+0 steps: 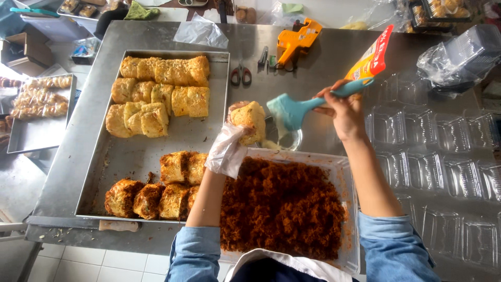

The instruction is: The person coats pieces of bread in a meat floss mixture by hand, and uses a brush to apply a liquid to another piece of bread.

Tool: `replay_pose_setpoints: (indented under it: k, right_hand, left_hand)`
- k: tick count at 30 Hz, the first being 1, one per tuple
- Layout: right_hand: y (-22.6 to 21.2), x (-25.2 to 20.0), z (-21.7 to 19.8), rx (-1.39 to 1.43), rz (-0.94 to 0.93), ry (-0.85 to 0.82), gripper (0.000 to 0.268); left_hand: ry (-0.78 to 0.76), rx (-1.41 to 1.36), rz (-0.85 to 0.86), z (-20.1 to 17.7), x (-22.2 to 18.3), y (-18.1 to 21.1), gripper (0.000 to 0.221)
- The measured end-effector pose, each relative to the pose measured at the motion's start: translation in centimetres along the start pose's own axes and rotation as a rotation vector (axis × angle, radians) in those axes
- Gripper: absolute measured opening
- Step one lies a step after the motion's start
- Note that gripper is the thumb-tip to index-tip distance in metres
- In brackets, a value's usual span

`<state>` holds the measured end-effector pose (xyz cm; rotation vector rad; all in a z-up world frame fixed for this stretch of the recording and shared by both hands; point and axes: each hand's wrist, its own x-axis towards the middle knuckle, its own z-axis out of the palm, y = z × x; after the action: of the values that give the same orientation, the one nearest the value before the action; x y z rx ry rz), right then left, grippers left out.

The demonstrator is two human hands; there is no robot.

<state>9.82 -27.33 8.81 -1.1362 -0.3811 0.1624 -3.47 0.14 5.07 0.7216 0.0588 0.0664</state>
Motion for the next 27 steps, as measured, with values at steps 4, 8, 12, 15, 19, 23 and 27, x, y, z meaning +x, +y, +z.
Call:
replay_pose_setpoints:
  k: [4,8,12,15,19,23,27]
  right_hand:
    - [-0.2,0.4,2.0,0.035,-0.099,0.071,0.013]
    - [0.8,1.3,1.7,-0.004,-0.128,0.158,0.021]
    - [2.0,0.9,1.2,0.066,-0.077,0.214,0.023]
    - [3.2,0.7,1.0,-0.006,-0.075,0.196,0.021]
    - [3.9,1.2,-0.5,-0.104,-0.116,0.248,0.021]
    - [4.5,0.2,0.2,-0.046,-0.106,0.214,0.020]
    - [3.6,-0.7,1.4,0.082,-0.044,0.197,0.018]
  left_hand:
    - [-0.078,-0.086,-0.037,0.5,0.4,-1.1,0.069]
    - [0.043,0.031,-0.055,0.2,2.3,-1.8,0.074]
    - [0.057,0.250,-0.079,0.1,3.9,-1.9,0.072]
    - [-0.087,-0.090,-0.139,1.1,2.7,-2.0,0.070]
    - [-0.127,-0.200,-0.190,1.7,1.6,-1.1,0.073]
    - [-0.121,-0.029,-0.187,-0.4,3.8,-2.6,0.075]
    - [-0.116,-0.041,-0.077,-2.6,5.3,-4.7,0.076]
